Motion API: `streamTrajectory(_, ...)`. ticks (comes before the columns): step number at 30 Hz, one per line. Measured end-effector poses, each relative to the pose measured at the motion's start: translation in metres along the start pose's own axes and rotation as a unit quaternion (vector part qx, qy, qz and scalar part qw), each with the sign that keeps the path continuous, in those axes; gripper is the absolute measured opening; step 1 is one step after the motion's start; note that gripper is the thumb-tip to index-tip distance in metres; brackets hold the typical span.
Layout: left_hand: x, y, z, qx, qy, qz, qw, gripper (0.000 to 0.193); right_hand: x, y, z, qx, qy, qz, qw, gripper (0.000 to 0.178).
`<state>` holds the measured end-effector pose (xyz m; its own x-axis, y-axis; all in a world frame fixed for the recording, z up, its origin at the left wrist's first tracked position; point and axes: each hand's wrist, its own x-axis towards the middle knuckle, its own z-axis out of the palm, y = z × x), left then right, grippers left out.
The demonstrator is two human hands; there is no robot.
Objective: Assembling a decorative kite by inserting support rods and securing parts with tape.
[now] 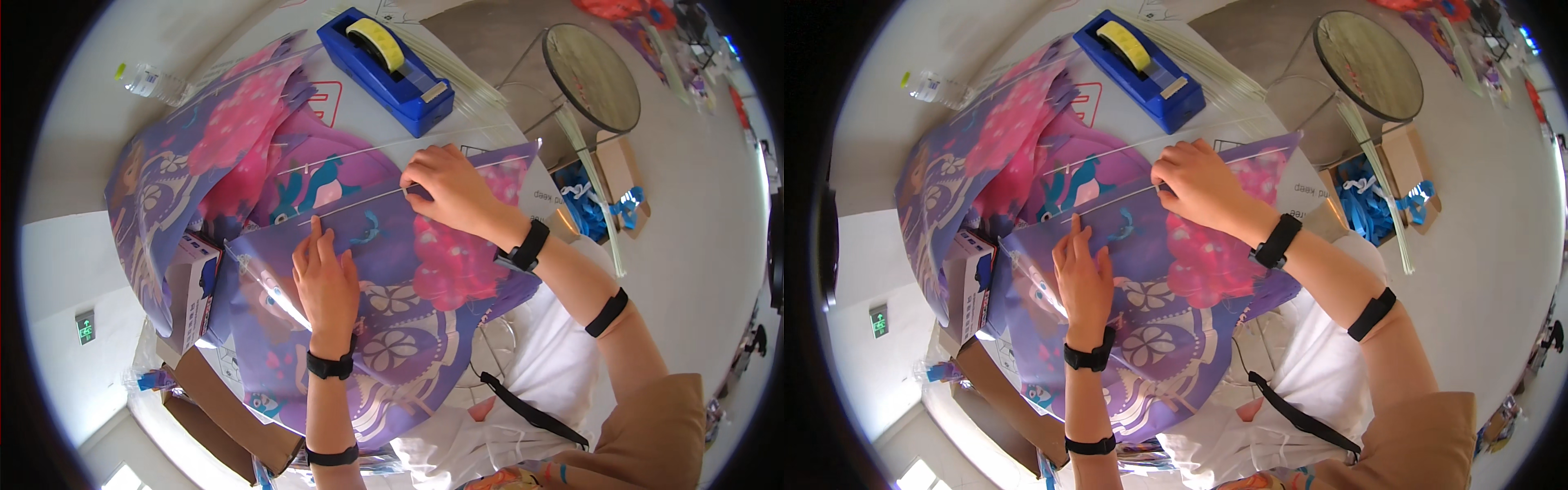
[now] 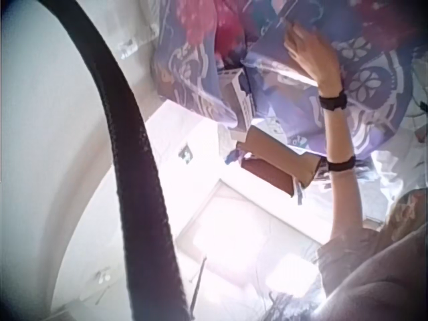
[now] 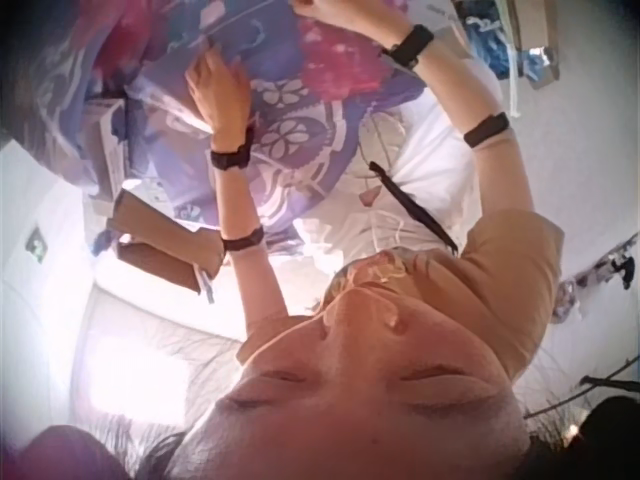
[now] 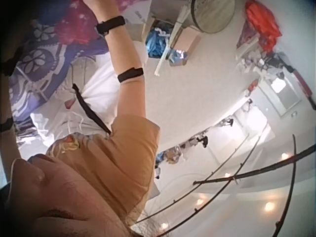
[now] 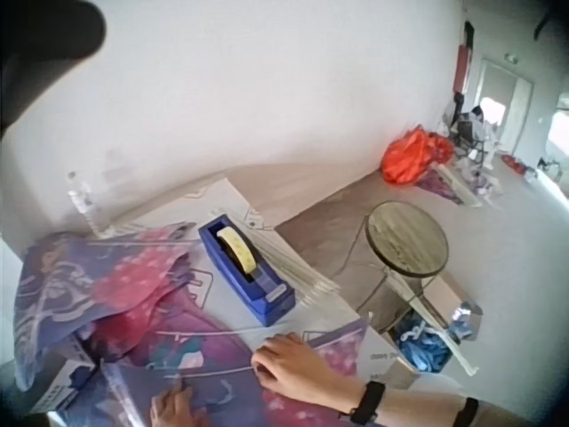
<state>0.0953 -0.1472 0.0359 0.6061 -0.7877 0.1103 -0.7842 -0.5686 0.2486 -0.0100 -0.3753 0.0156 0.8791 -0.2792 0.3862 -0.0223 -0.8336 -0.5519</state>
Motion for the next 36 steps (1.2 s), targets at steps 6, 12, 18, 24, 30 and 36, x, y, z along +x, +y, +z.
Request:
streamTrajectory(6, 0.0, 0.0, -0.001, -0.002, -0.002, 0.0, 1.0, 0.035, 0.0, 0.005, 0.004, 0.012, -0.012, 0.009, 1.0, 0.017)
streamTrajectory(12, 0.0, 0.0, 0.0, -0.004, -0.002, 0.002, 1.0, 0.035, -0.002, 0.007, 0.005, 0.017, -0.028, 0.015, 0.999, 0.019)
streamTrajectory(18, 0.0, 0.001, -0.001, -0.004, -0.005, 0.003, 1.0, 0.035, 0.0, 0.008, 0.003, 0.027, -0.043, 0.021, 0.998, 0.017)
streamTrajectory(24, 0.001, 0.001, -0.002, -0.004, -0.005, 0.001, 1.0, 0.035, 0.0, 0.006, 0.002, 0.03, -0.043, 0.02, 0.998, 0.016)
streamTrajectory(30, 0.001, 0.002, 0.001, -0.014, -0.005, -0.002, 1.0, 0.035, -0.001, 0.009, 0.004, 0.046, -0.019, 0.02, 0.999, 0.014)
streamTrajectory(36, -0.001, -0.001, -0.005, 0.008, -0.012, -0.014, 1.0, 0.036, 0.003, 0.004, 0.005, 0.052, -0.024, 0.006, 0.998, 0.015)
